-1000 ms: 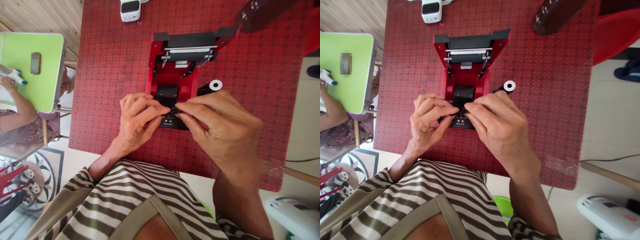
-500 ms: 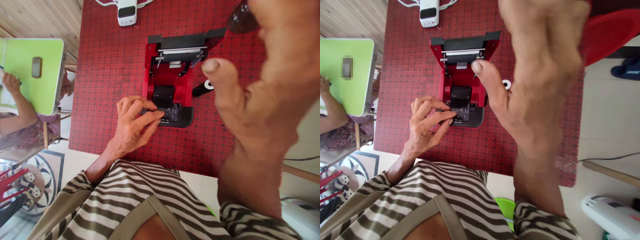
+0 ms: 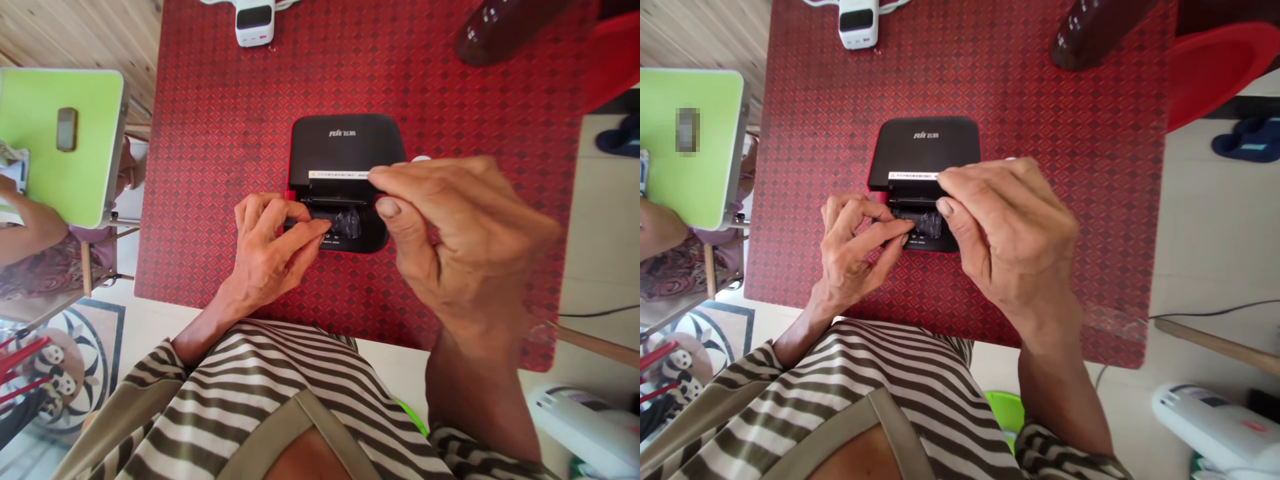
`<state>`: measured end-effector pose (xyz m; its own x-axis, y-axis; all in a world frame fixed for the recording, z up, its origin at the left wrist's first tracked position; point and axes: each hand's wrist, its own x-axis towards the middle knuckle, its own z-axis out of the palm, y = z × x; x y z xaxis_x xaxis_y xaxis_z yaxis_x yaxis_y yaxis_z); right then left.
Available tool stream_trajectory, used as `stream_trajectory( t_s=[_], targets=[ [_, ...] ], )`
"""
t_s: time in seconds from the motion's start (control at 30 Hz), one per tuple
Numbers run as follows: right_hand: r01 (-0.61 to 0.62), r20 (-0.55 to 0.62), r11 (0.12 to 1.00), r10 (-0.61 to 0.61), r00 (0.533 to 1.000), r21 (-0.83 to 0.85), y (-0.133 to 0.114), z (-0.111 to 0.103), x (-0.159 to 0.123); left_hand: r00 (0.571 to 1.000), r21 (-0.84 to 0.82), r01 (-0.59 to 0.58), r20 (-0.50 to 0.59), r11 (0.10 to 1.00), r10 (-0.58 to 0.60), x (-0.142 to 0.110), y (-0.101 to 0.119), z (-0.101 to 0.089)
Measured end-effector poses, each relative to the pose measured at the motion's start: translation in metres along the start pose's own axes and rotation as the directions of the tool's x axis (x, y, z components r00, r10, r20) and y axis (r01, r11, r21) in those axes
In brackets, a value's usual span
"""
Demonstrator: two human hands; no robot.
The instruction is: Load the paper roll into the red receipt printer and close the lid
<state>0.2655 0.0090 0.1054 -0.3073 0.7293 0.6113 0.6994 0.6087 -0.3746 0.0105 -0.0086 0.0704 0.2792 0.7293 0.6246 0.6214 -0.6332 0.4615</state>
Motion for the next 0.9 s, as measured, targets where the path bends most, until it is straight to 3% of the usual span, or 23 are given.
stream_trajectory(
  t_s=[0.3, 0.43, 0.47, 0.53, 0.6, 0.63, 0.73, 0.9],
  targets=[
    [-0.111, 0.086, 0.989, 0.102, 0.991, 0.101, -0.007, 0.003, -0.026, 0.996, 0.056, 0.078, 0.036, 0.995, -0.080, -0.004, 0.000, -0.001],
    [-0.159, 0.099, 0.975, 0.145, 0.985, 0.156, -0.006, 0.004, -0.029, 0.985, -0.177, 0.168, 0.076, 0.970, -0.157, 0.003, -0.002, -0.010],
    [-0.165, 0.101, 0.973, 0.150, 0.983, 0.160, -0.006, 0.005, -0.029, 0.973, -0.259, 0.229, 0.085, 0.938, -0.214, 0.005, -0.006, -0.009],
    [-0.158, 0.090, 0.977, 0.146, 0.985, 0.146, -0.007, 0.008, -0.031, 0.940, -0.348, 0.316, -0.014, 0.883, -0.342, 0.005, -0.020, 0.001],
    [-0.138, 0.048, 0.982, 0.133, 0.990, 0.125, -0.008, 0.010, -0.032, 0.898, -0.369, 0.413, 0.011, 0.833, -0.440, 0.000, -0.039, 0.017],
    [-0.138, 0.028, 0.983, 0.135, 0.990, 0.119, -0.009, 0.011, -0.033, 0.888, -0.391, 0.426, 0.008, 0.816, -0.460, -0.003, -0.049, 0.026],
    [-0.195, 0.003, 0.972, 0.196, 0.981, 0.128, -0.012, 0.015, -0.037, 0.860, -0.384, 0.502, 0.131, 0.775, -0.493, -0.015, -0.071, 0.044],
    [-0.223, -0.051, 0.959, 0.235, 0.971, 0.173, -0.014, 0.025, -0.044, 0.852, -0.357, 0.523, 0.215, 0.774, -0.477, -0.024, -0.084, 0.043]
  ],
)
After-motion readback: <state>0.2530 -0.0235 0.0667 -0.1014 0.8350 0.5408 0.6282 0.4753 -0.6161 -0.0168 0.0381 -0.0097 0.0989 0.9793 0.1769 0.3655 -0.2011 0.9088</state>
